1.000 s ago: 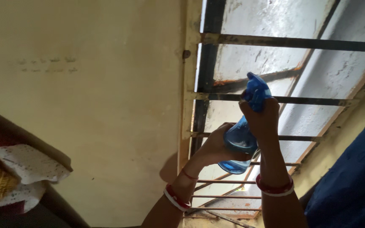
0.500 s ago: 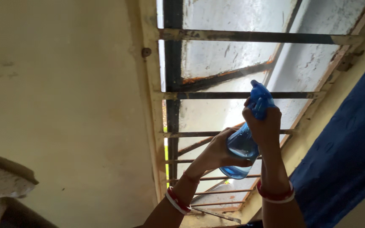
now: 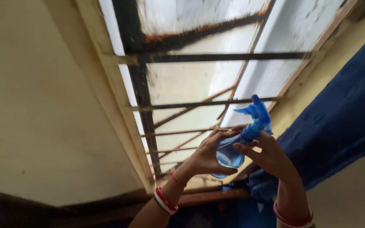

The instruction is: The person wipes a small, dirty window pane behind metal bars using a cloth and a spray bottle.

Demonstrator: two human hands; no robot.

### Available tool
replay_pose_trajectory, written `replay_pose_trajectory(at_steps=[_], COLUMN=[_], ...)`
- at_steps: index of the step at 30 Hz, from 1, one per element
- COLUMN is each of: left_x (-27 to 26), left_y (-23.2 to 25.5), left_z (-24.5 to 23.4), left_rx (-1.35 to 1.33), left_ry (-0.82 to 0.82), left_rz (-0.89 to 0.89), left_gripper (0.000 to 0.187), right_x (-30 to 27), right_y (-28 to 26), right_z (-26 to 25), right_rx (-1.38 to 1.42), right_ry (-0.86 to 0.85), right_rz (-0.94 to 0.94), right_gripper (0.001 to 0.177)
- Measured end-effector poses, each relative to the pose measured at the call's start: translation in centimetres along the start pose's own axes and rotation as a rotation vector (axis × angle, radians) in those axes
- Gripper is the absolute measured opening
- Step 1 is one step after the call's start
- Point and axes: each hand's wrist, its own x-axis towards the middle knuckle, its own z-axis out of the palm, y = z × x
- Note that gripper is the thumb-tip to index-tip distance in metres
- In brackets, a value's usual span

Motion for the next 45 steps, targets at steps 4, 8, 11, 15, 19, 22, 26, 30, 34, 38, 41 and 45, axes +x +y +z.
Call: replay_pose_trajectory(at_steps=[4,8,11,15,19,22,26,30,34,38,41,45], left_x=[-3.2,-5.8,-7.8,-10.8,-13.2,-14.6,-16.2,-18.2,-20.6,-22.8,-24.9,-28.0], left_y=[-3.0,-7.4,-10.3,-12.6,-14.6,-15.3,-14.9,-15.5,-16.6,-18.3,-20.5,-23.2], left_z=[2.5,4.6,4.8,4.5,3.8,3.1,1.6,0.7,0.6,0.4,0.4,1.2], left_rx=[0.067,0.093,0.099,0.192,0.265,0.273,0.124,0.147,0.291,0.222,0.289,0.393], left_ry=[-0.048,-0.117,-0.077,0.139,0.338,0.388,0.488,0.595,0.666,0.7,0.659,0.61], left_rz=[-0.06,-0.13,-0.281,-0.561,-0.575,-0.607,-0.777,-0.819,-0.683,-0.788,-0.81,-0.825], left_gripper=[0.09,0.096,0.09,0.055,0.03,0.028,0.028,0.028,0.028,0.029,0.032,0.038], right_x=[-3.6,-5.9,-7.3,-8.4,-8.4,-7.9,-5.9,-4.3,-4.4,-4.0,-3.9,-4.1], right_y=[4.8,9.3,12.9,19.7,27.7,32.3,35.2,34.0,32.7,35.2,38.5,42.4], right_z=[1.4,4.1,6.3,9.3,14.0,18.2,23.1,26.0,27.6,29.7,31.9,33.9], right_rx=[0.308,0.199,0.023,-0.219,-0.309,-0.234,-0.222,-0.208,-0.172,-0.141,-0.216,-0.25], right_ry=[0.09,0.131,0.201,0.243,0.166,0.077,-0.078,-0.222,-0.292,-0.428,-0.507,-0.547], right_rz=[0.442,0.332,0.368,0.439,0.443,0.388,0.281,0.278,0.118,0.087,0.106,0.152], right_gripper=[0.036,0.03,0.031,0.034,0.038,0.04,0.04,0.039,0.037,0.039,0.038,0.028])
